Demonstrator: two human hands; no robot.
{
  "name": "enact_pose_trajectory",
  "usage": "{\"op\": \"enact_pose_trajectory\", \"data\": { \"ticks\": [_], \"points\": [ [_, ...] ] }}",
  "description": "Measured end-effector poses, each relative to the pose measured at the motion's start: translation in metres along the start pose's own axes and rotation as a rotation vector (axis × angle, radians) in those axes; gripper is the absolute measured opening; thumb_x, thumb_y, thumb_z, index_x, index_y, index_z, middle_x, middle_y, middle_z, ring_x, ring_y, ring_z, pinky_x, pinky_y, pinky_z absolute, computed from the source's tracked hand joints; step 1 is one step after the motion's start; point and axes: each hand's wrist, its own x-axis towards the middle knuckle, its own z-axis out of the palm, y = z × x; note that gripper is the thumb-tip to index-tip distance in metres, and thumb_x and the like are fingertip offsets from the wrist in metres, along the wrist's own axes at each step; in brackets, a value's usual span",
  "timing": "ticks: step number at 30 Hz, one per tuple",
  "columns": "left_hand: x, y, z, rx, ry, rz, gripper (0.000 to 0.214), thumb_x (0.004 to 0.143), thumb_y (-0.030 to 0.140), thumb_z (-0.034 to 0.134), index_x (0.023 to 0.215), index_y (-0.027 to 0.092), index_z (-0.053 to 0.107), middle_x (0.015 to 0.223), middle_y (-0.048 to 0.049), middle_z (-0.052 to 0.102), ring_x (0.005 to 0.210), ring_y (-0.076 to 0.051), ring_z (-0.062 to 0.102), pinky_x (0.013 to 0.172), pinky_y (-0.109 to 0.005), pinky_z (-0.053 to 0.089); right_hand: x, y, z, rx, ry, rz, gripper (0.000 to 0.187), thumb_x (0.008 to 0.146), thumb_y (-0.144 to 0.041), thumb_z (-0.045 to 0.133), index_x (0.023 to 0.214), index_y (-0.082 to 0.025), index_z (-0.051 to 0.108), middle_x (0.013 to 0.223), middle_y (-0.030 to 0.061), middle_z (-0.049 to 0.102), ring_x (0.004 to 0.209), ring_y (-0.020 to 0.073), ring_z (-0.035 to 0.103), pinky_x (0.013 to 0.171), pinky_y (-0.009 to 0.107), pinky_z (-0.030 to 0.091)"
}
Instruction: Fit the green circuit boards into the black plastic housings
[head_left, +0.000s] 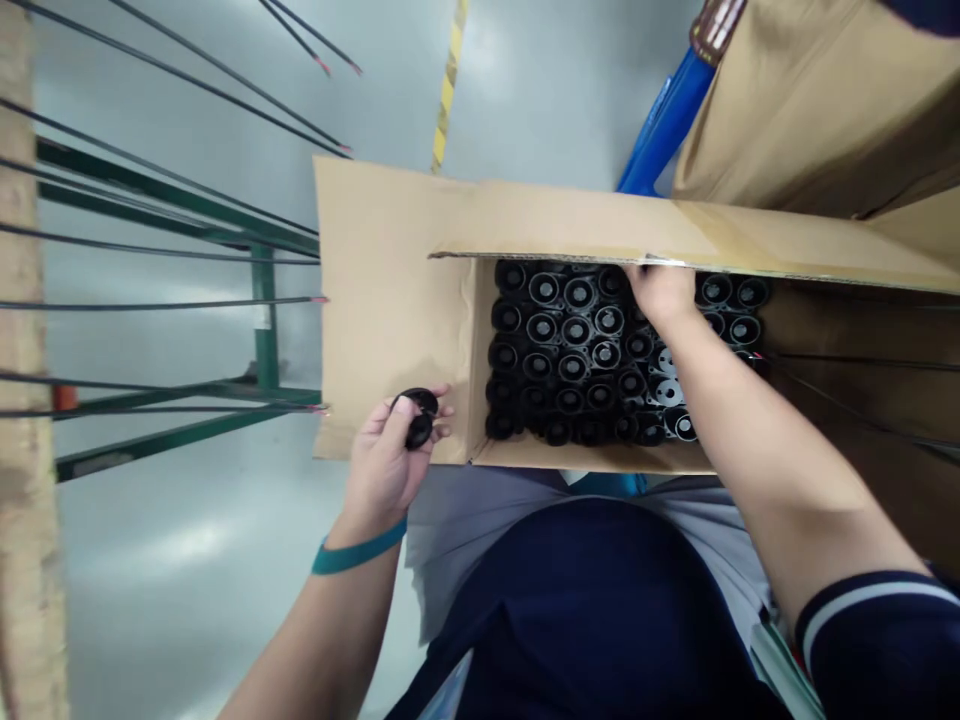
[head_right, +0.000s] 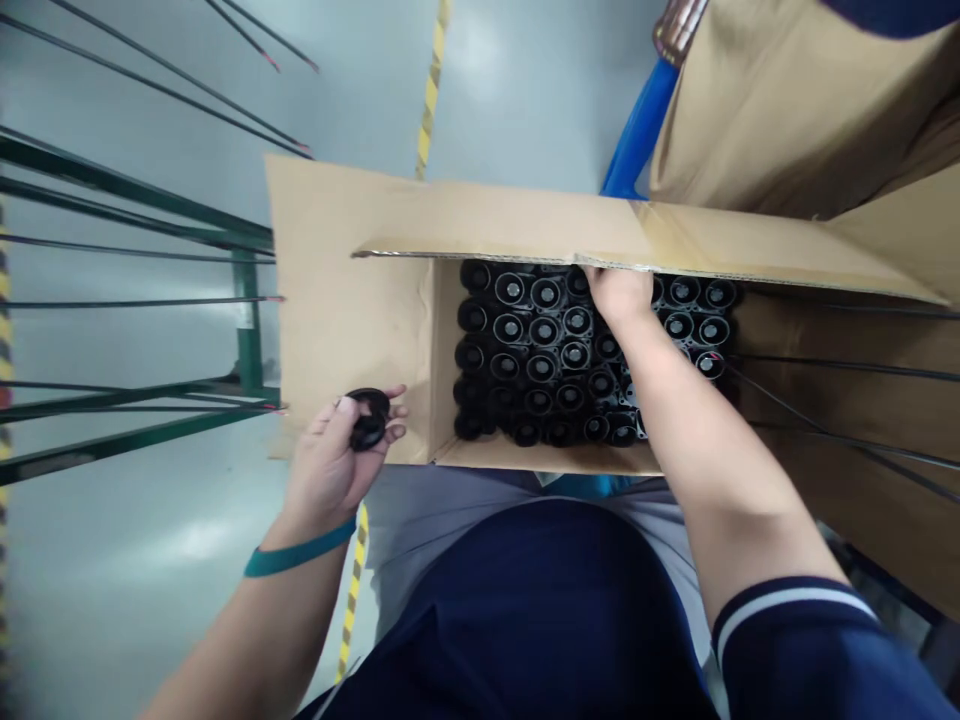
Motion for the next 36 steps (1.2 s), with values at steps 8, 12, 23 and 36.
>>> {"op": "enact_pose_trajectory", "data": {
  "ticks": [8, 12, 23, 36],
  "points": [
    [-0.061, -0.033, 0.036, -0.138, -0.266, -0.181, 0.044, 0.078, 0.057, 0.078, 0.071, 0.018, 0.059, 0.109, -0.0126, 0.074, 0.076, -0.018, 0.066, 0.057, -0.027, 0.049, -0.186, -0.057, -0.024, 0.955, -0.062, 0.573, 0.048, 0.08, -0.063, 0.073, 0.067, -0.023, 0.05, 0.063, 0.0002, 0.062, 0.051, 0.0123, 0.05, 0.047, 0.026, 0.04],
    [-0.103, -0.034, 0.048, -0.034, -0.365, 0.007, 0.034, 0.081, 0.049, 0.078, 0.074, 0.019, 0.063, 0.092, -0.0083, 0.073, 0.066, -0.015, 0.061, 0.059, -0.028, 0.048, -0.239, -0.086, -0.026, 1.256, -0.325, 0.666, 0.044, 0.066, -0.05, 0.086, 0.077, -0.022, 0.054, 0.071, 0.0007, 0.068, 0.053, 0.0124, 0.055, 0.042, 0.021, 0.033],
    [-0.117, -0.074, 0.015, -0.181, -0.153, -0.014, 0.047, 0.076, 0.055, 0.073, 0.105, 0.021, 0.059, 0.085, -0.006, 0.07, 0.065, -0.016, 0.065, 0.053, -0.025, 0.047, -0.294, -0.104, -0.036, 1.238, -0.338, 0.573, 0.039, 0.058, -0.041, 0.085, 0.078, -0.02, 0.06, 0.077, 0.0016, 0.068, 0.065, 0.0148, 0.063, 0.054, 0.024, 0.048],
    [-0.071, -0.068, -0.04, 0.623, -0.185, 0.306, 0.024, 0.083, 0.04, 0.066, 0.093, 0.018, 0.066, 0.1, -0.009, 0.069, 0.102, -0.024, 0.066, 0.087, -0.033, 0.055, -0.298, -0.064, -0.002, 0.842, -0.213, 0.474, 0.031, 0.067, -0.047, 0.074, 0.073, -0.018, 0.066, 0.053, -0.0038, 0.055, 0.047, 0.0092, 0.041, 0.046, 0.022, 0.031]
  ]
}}
